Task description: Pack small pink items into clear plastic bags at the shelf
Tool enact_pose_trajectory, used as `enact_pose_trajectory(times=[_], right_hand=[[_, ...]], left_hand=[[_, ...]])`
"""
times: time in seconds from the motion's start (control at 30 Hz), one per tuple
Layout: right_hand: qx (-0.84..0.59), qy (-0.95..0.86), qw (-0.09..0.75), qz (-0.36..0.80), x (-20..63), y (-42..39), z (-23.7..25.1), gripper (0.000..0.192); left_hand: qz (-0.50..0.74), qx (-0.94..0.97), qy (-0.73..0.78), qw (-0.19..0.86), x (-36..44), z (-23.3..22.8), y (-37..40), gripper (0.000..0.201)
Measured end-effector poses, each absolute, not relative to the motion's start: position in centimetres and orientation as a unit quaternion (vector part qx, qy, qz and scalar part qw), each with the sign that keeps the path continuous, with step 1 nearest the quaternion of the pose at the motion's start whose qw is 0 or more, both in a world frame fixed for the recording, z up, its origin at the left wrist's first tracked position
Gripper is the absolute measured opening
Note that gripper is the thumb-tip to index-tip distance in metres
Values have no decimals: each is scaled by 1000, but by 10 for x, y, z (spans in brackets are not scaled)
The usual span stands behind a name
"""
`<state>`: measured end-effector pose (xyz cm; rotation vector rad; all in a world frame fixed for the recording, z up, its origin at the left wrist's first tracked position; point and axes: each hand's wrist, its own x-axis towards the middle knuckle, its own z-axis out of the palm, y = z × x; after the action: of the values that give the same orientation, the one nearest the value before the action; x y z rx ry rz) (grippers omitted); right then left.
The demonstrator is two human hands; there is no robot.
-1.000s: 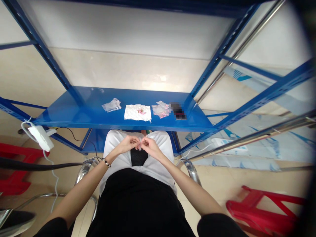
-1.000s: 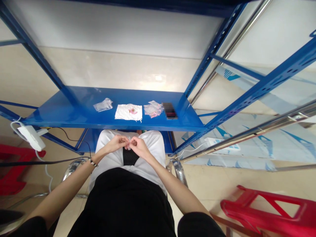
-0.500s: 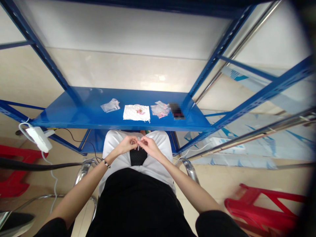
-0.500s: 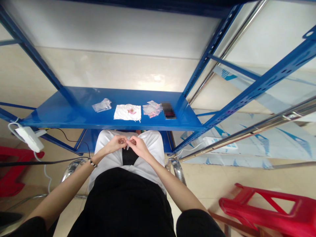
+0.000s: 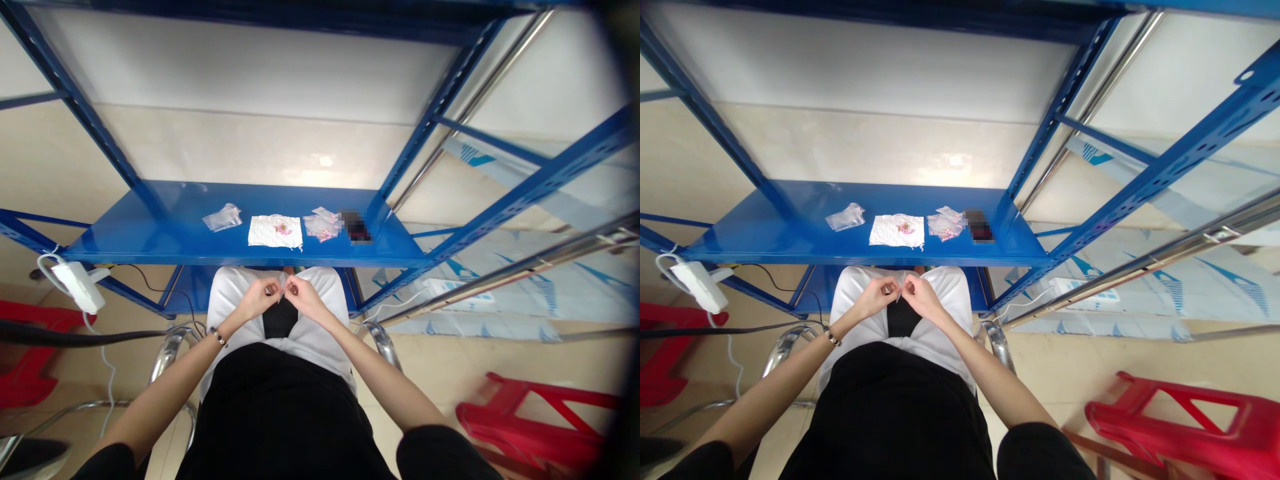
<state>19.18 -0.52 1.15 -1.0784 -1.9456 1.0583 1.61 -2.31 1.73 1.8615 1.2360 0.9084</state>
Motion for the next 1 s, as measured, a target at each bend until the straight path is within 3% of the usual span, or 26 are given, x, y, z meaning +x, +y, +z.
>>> enact_pose_trajectory(times=[0.4, 0.63, 0.83, 1.0], right_hand=[[-488, -748, 323, 312, 188, -9, 11, 9], [-498, -751, 317, 296, 187, -18, 7, 12], [-524, -755, 296, 260, 187, -14, 7, 12], [-519, -748, 316, 266, 186, -12, 11, 19]], left_hand=[[271, 771, 566, 109, 22, 15, -33, 13], [250, 781, 566, 87, 17, 16, -36, 13], [211, 795, 568, 0, 15, 21, -36, 17], [211, 785, 582, 14, 18, 21, -38, 14]])
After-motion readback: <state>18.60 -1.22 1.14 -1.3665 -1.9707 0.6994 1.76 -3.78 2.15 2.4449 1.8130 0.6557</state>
